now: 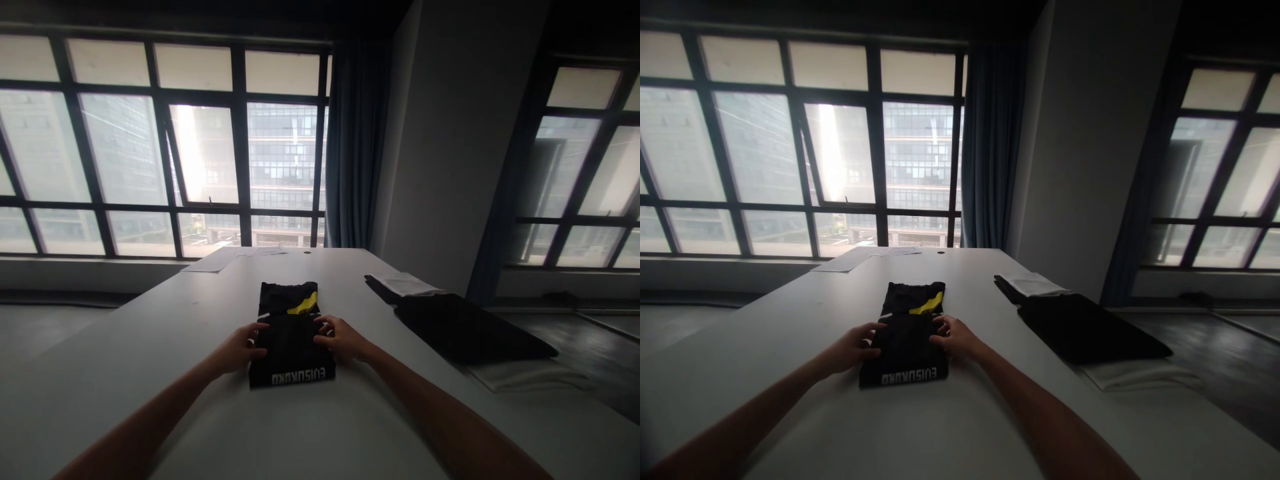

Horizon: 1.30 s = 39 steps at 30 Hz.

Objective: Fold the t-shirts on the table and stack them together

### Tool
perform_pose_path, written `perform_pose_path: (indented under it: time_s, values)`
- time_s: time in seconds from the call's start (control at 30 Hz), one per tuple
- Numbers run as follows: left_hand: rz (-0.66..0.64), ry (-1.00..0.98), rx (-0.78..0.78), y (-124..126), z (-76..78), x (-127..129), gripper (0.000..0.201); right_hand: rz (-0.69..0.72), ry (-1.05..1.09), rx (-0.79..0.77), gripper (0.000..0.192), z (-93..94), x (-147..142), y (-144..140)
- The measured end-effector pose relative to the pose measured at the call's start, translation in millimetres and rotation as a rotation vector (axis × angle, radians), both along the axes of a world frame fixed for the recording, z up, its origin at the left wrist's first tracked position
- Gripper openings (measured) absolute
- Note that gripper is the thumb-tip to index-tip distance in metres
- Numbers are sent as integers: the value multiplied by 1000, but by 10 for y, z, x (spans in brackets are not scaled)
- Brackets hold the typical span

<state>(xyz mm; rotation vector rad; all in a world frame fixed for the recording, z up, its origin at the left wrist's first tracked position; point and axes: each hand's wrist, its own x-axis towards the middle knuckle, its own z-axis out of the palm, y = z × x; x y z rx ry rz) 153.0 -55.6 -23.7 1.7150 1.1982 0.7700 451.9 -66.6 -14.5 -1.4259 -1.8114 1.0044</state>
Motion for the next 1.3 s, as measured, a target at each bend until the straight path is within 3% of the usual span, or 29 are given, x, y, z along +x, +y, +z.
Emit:
perform_pose_path:
  time_s: [0.1, 0.27, 0.37, 0.47, 0.57, 0.7, 0.83, 0.97, 1.1, 1.3]
  values:
    - [-8, 135, 127, -60, 30, 28, 68, 15, -127, 104, 43, 45, -46, -63]
    - [-6, 166, 313, -77, 33, 48, 70, -23, -192, 411, 43, 50, -103, -77]
    - [57, 351, 358, -56, -12, 37, 66, -21, -383, 380, 41, 3, -118, -73]
    - [148, 526, 573, -67, -53, 87, 56, -84, -524, 418, 39, -15, -175, -116]
    - [33, 556, 775, -90, -116, 203, 53, 7, -548, 514, 49, -4, -270, -201]
    - [-207, 623, 597, -55, -249, 278, 63, 261, -615, 287, 66, -10, -344, -288]
    - [-252, 685, 470, 60, -310, 127, 67, 302, -621, 178, 68, -21, -290, -277]
    - [-193, 710, 433, 200, -298, -183, 58, 252, -620, 185, 58, -28, -80, -186]
    - [-144, 617, 559, 300, -290, -392, 46, 160, -638, 275, 52, -69, 181, -50]
    - [-199, 517, 670, 298, -244, -182, 37, 124, -605, 500, 44, -165, 185, 160]
